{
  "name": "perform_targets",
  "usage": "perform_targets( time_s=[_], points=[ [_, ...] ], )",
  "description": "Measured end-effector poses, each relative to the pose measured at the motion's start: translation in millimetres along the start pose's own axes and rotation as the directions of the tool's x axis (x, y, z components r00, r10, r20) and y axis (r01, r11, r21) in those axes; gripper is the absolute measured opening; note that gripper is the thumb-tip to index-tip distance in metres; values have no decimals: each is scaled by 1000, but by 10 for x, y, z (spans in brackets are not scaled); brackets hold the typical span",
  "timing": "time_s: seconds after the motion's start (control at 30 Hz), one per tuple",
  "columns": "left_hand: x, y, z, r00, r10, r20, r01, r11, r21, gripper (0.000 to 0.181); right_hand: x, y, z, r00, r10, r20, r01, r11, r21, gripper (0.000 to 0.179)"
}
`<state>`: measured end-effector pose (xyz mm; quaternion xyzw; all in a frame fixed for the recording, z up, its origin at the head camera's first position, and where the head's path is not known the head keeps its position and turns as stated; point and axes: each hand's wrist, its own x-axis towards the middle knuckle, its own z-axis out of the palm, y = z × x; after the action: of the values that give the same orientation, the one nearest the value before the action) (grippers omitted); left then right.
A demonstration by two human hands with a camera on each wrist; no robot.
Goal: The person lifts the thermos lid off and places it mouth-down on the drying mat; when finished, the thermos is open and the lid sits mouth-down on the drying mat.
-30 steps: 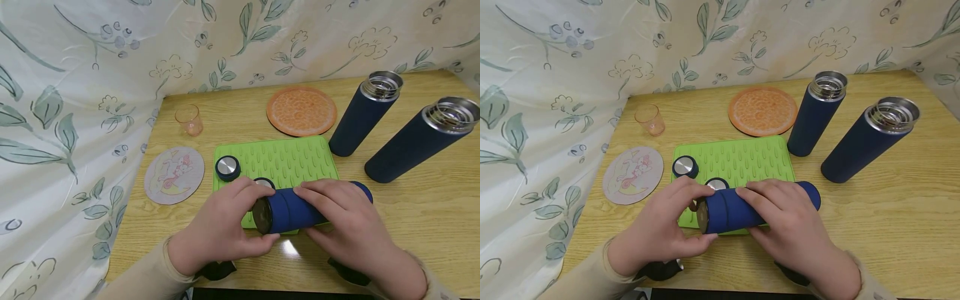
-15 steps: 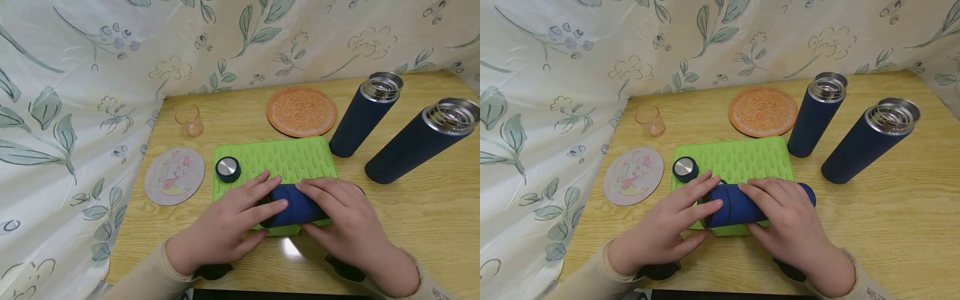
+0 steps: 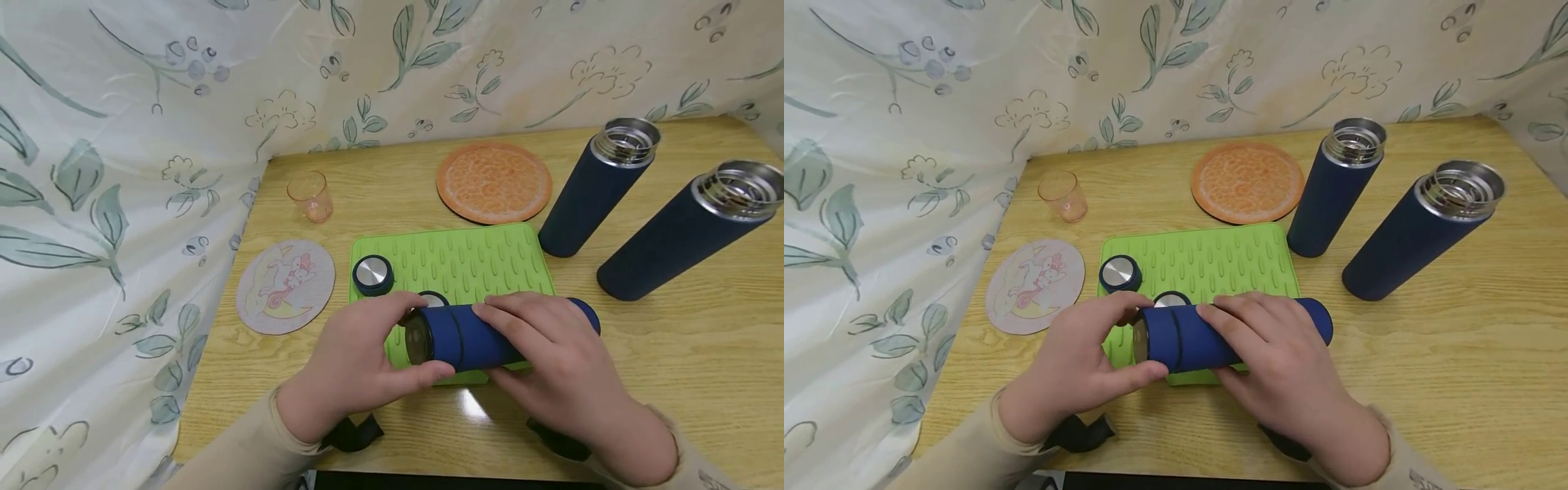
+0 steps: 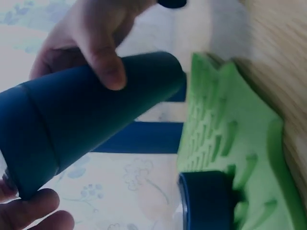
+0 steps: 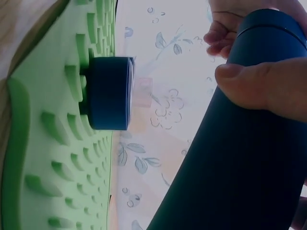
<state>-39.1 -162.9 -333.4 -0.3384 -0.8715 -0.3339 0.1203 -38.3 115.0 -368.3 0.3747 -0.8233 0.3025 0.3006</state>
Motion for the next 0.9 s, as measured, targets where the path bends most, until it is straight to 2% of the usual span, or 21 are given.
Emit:
perform_targets(
  time_s=[0.07, 0.13, 0.23, 0.33, 0.4, 0.5, 0.6, 0.7, 0.77, 0.83, 0.9],
  points=[
    [14, -11, 14, 1000, 30, 6, -30, 999, 39, 76, 3, 2, 5, 1000, 10, -15, -10, 1000, -18, 43],
    [29, -36, 20, 993, 119, 13, -120, 993, 23, 78, 3, 11, 3, 999, 27, -31, -28, 999, -32, 50],
    [28, -91, 13, 957, 291, 24, -289, 956, -59, 89, 1, 22, -15, 998, 56, -30, -57, 998, -37, 59],
    [16, -116, 16, 911, 412, 23, -409, 909, -82, 78, -1, 29, -29, 997, 80, -17, -81, 996, -33, 63],
    [13, -116, 18, 899, 438, 22, -436, 897, -71, 71, -2, 29, -36, 996, 91, -5, -91, 995, -28, 64],
    [26, -123, 21, 892, 451, -1, -451, 891, -48, 62, -10, 25, -44, 994, 104, 20, -104, 994, -22, 63],
    [39, -144, 12, 900, 436, -24, -437, 898, -48, 58, -12, 23, -46, 993, 108, 43, -108, 994, -16, 62],
    [42, -145, -9, 929, 370, -25, -371, 927, -56, 59, -11, 26, -40, 994, 101, 47, -100, 995, -18, 61],
    [35, -125, -25, 962, 274, -17, -275, 959, -69, 62, -15, 27, -36, 994, 96, 51, -95, 995, -18, 60],
    [30, -98, -33, 989, 148, -5, -148, 987, -67, 65, -20, 26, -33, 993, 97, 68, -96, 995, -16, 59],
    [30, -75, -30, 999, 38, 7, -38, 999, -35, 65, -27, 24, -34, 990, 108, 93, -107, 994, -11, 56]
  ],
)
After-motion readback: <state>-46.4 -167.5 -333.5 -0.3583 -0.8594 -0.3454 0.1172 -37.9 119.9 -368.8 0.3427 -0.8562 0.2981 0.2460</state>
